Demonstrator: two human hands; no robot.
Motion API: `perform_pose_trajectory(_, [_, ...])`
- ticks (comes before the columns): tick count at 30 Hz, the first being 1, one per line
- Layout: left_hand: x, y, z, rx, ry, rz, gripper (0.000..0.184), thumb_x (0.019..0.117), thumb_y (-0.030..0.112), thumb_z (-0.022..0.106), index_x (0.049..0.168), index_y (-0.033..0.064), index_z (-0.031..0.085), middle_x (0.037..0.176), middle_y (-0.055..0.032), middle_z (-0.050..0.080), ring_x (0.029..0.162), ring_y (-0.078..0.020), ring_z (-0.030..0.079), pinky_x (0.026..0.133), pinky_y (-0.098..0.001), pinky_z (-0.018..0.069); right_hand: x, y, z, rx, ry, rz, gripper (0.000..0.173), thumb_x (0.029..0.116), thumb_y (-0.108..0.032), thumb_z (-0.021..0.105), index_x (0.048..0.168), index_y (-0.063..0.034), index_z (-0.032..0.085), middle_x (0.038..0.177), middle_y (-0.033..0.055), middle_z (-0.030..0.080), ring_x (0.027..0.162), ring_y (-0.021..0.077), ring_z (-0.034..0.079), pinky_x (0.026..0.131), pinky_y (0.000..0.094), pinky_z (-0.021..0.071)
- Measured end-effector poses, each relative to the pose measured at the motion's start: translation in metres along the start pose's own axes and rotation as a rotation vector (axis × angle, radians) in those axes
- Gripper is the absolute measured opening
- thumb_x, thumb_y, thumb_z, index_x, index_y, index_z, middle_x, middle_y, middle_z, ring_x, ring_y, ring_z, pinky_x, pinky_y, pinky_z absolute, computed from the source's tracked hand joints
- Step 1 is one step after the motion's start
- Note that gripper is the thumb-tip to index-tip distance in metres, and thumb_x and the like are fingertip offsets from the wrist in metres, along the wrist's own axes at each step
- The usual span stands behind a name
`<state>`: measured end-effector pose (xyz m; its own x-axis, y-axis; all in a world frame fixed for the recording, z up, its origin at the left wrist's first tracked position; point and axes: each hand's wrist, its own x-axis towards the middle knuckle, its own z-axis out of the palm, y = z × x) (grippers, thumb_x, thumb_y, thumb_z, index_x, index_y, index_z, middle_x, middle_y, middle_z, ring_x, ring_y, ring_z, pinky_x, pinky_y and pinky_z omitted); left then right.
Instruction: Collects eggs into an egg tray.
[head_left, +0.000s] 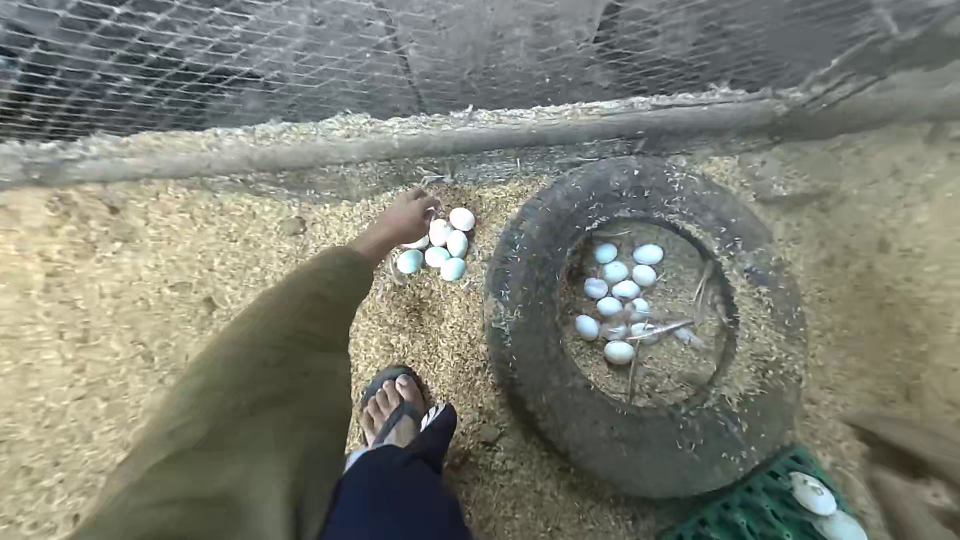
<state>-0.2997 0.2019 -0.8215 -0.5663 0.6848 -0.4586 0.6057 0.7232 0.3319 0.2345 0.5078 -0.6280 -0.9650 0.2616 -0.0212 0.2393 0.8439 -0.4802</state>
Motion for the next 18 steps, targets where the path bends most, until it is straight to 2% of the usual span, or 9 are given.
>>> perform_pose_trajectory(2, [0.016, -0.012, 0.002, 0.038, -0.031, 0.034, 0.032, 0.1009, 0.013, 0.058, 0.131, 0.0065, 0.065, 0.140, -0.0261, 0.055, 0.131, -0.0471, 0.051, 0.104, -0.0658, 0.0428, 0.093, -0.039, 0.034, -0.011, -0.078, -0.211, 0.030, 0.0956, -0.017, 0.052, 0.117, -0.0042, 0.069, 0.099, 0.0193, 0.069, 0.082, 0.0288, 0.069, 0.068, 0.0414, 0.0586])
perform_pose_trajectory(4, [0.027, -0.023, 0.006, 0.066, -0.087, 0.039, 0.036, 0.0950, 0.011, 0.065, 0.130, 0.0057, 0.066, 0.140, -0.0254, 0.055, 0.128, -0.0476, 0.052, 0.100, -0.0675, 0.0445, 0.173, -0.079, 0.080, 0.007, -0.133, -0.337, 0.028, 0.0930, -0.017, 0.055, 0.114, -0.0068, 0.072, 0.102, 0.0155, 0.070, 0.086, 0.0285, 0.071, 0.070, 0.0430, 0.0607])
perform_pose_trajectory(6, [0.034, -0.032, 0.013, 0.094, -0.112, 0.047, 0.042, 0.0881, 0.009, 0.072, 0.129, 0.0044, 0.064, 0.141, -0.0250, 0.052, 0.130, -0.0471, 0.050, 0.100, -0.0662, 0.0458, 0.241, -0.117, 0.126, 0.084, -0.310, -0.309, 0.027, 0.0949, -0.010, 0.059, 0.117, -0.0019, 0.072, 0.109, 0.0191, 0.069, 0.093, 0.0324, 0.071, 0.080, 0.0482, 0.0600])
perform_pose_trajectory(8, [0.037, -0.033, 0.015, 0.110, -0.131, 0.038, 0.050, 0.0843, 0.010, 0.076, 0.132, 0.0041, 0.062, 0.143, -0.0273, 0.050, 0.132, -0.0488, 0.048, 0.100, -0.0664, 0.0459, 0.304, -0.144, 0.175, 0.077, -0.523, -0.193, 0.029, 0.0999, -0.009, 0.058, 0.126, -0.0011, 0.068, 0.123, 0.0210, 0.065, 0.111, 0.0347, 0.066, 0.096, 0.0502, 0.0540])
perform_pose_trajectory(9, [0.037, -0.032, 0.016, 0.124, -0.145, 0.028, 0.054, 0.0829, 0.010, 0.077, 0.134, 0.0054, 0.061, 0.143, -0.0277, 0.049, 0.132, -0.0495, 0.047, 0.098, -0.0668, 0.0465, 0.331, -0.151, 0.203, 0.054, -0.572, -0.154, 0.032, 0.1000, -0.010, 0.058, 0.130, -0.0028, 0.065, 0.130, 0.0203, 0.063, 0.118, 0.0347, 0.064, 0.101, 0.0505, 0.0518])
perform_pose_trajectory(11, [0.037, -0.030, 0.015, 0.171, -0.166, 0.017, 0.058, 0.0829, 0.010, 0.077, 0.138, 0.0094, 0.059, 0.144, -0.0269, 0.048, 0.130, -0.0491, 0.049, 0.094, -0.0656, 0.0491, 0.371, -0.154, 0.257, 0.018, -0.579, -0.118, 0.038, 0.0972, -0.008, 0.062, 0.135, -0.0043, 0.062, 0.139, 0.0214, 0.058, 0.128, 0.0380, 0.057, 0.105, 0.0541, 0.0490])
perform_pose_trajectory(13, [0.035, -0.030, 0.015, 0.190, -0.163, 0.028, 0.056, 0.0848, 0.010, 0.076, 0.138, 0.0118, 0.059, 0.143, -0.0267, 0.050, 0.130, -0.0483, 0.050, 0.094, -0.0647, 0.0496, 0.395, -0.155, 0.295, -0.037, -0.616, -0.053, 0.045, 0.0946, -0.011, 0.065, 0.139, -0.0056, 0.058, 0.145, 0.0235, 0.052, 0.133, 0.0427, 0.052, 0.104, 0.0580, 0.0487])
perform_pose_trajectory(15, [0.036, -0.033, 0.017, 0.175, -0.143, 0.049, 0.053, 0.0863, 0.011, 0.074, 0.137, 0.0110, 0.059, 0.140, -0.0263, 0.051, 0.131, -0.0472, 0.049, 0.094, -0.0646, 0.0481, 0.405, -0.158, 0.318, -0.118, -0.658, 0.016, 0.051, 0.0932, -0.020, 0.069, 0.140, -0.0060, 0.057, 0.145, 0.0268, 0.049, 0.136, 0.0462, 0.047, 0.100, 0.0604, 0.0501])
perform_pose_trajectory(18, [0.038, -0.038, 0.024, 0.130, -0.111, 0.065, 0.052, 0.0866, 0.014, 0.074, 0.136, 0.0070, 0.058, 0.140, -0.0268, 0.050, 0.133, -0.0471, 0.047, 0.094, -0.0673, 0.0464, 0.405, -0.166, 0.333, -0.215, -0.697, 0.119, 0.065, 0.0855, -0.031, 0.077, 0.141, -0.0058, 0.055, 0.149, 0.0308, 0.040, 0.136, 0.0503, 0.043, 0.092, 0.0609, 0.0544])
